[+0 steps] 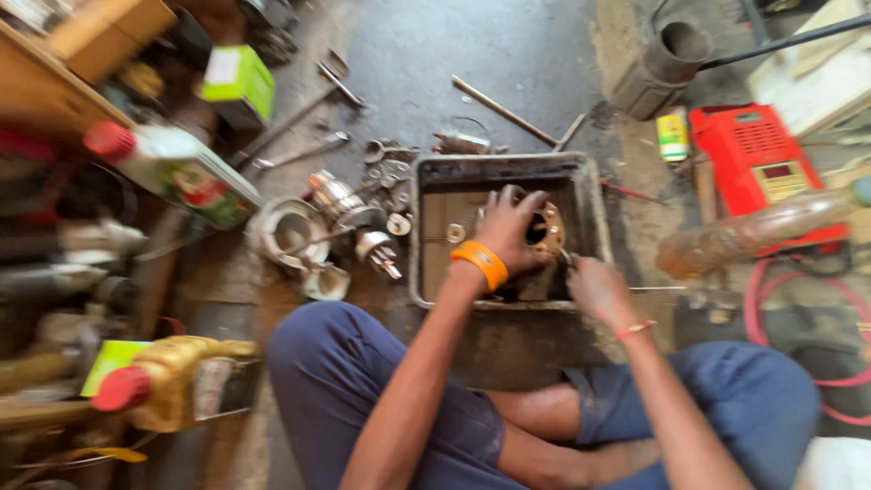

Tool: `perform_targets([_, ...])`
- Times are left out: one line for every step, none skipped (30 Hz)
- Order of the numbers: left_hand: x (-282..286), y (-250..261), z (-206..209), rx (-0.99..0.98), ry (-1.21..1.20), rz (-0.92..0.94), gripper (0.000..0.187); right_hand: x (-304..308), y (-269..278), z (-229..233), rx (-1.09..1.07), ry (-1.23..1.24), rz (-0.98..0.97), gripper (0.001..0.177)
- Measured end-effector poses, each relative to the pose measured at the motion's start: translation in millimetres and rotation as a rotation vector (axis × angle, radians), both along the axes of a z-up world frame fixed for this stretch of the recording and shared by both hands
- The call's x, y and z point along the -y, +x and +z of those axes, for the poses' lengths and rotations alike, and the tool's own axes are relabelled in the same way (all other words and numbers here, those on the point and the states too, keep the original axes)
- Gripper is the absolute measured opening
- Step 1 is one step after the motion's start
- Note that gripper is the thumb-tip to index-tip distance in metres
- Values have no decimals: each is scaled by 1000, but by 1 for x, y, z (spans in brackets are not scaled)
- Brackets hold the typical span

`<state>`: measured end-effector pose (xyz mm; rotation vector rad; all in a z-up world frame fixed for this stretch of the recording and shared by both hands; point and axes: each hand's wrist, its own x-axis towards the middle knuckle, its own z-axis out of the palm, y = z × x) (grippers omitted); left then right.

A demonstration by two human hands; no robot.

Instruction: The person scrubs a cylindrical mechanical part with a brush while it sits in a tray of dark liquid. The person rotates the part to clean different sides and occasionally dips the brush into the liquid.

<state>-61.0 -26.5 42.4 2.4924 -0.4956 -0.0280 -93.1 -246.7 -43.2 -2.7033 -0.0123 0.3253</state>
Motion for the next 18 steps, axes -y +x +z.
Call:
perform_targets([-1,-4,3,38,-10,3,103,3,-1,1,16,67,13,26])
perform_targets([4,-8,6,73,-31,5,106,9,-2,2,29,123,25,27])
perform_targets([5,-12,7,107,-53,5,109,7,-2,1,52,147,33,26])
perform_targets([10,-15,8,82,-33,32,111,11,-2,1,77,151,32,26])
perform_targets([9,-18,7,57,-14,58,113,12,-2,1,102,156,31,25])
perform_targets([8,-20,5,31,3,85,116,13,-2,1,60,89,5,25])
perform_targets([7,-22,1,97,-53,87,113,11,0,-1,19,23,-22,25])
perform_targets([4,-25,-4,162,-108,91,110,8,1,-1,-24,-43,-46,25])
perform_targets([3,-25,-10,227,-163,96,107,6,1,1,-9,-67,-11,25])
perform_targets([2,-26,-18,228,-201,109,104,6,0,4,3,-88,29,25])
perform_targets([2,-27,-25,230,-239,122,102,7,-1,9,15,-110,69,25])
perform_targets([0,-27,-31,233,-271,136,100,11,-1,19,2,-78,100,26])
perform_targets([0,-27,-37,267,-278,138,100,22,-1,34,-12,-45,131,27])
perform_targets([1,-28,-41,303,-282,139,99,28,0,48,-23,-11,161,27])
perform_targets([1,-28,-45,340,-287,140,99,33,-3,61,-22,81,87,28])
perform_targets([4,-28,-49,365,-293,137,97,41,-7,74,-22,166,11,29])
perform_targets([7,-29,-52,390,-300,135,96,44,-9,86,-21,250,-65,30])
perform_targets([9,-31,-56,412,-304,134,94,44,-11,93,-10,284,-43,31])
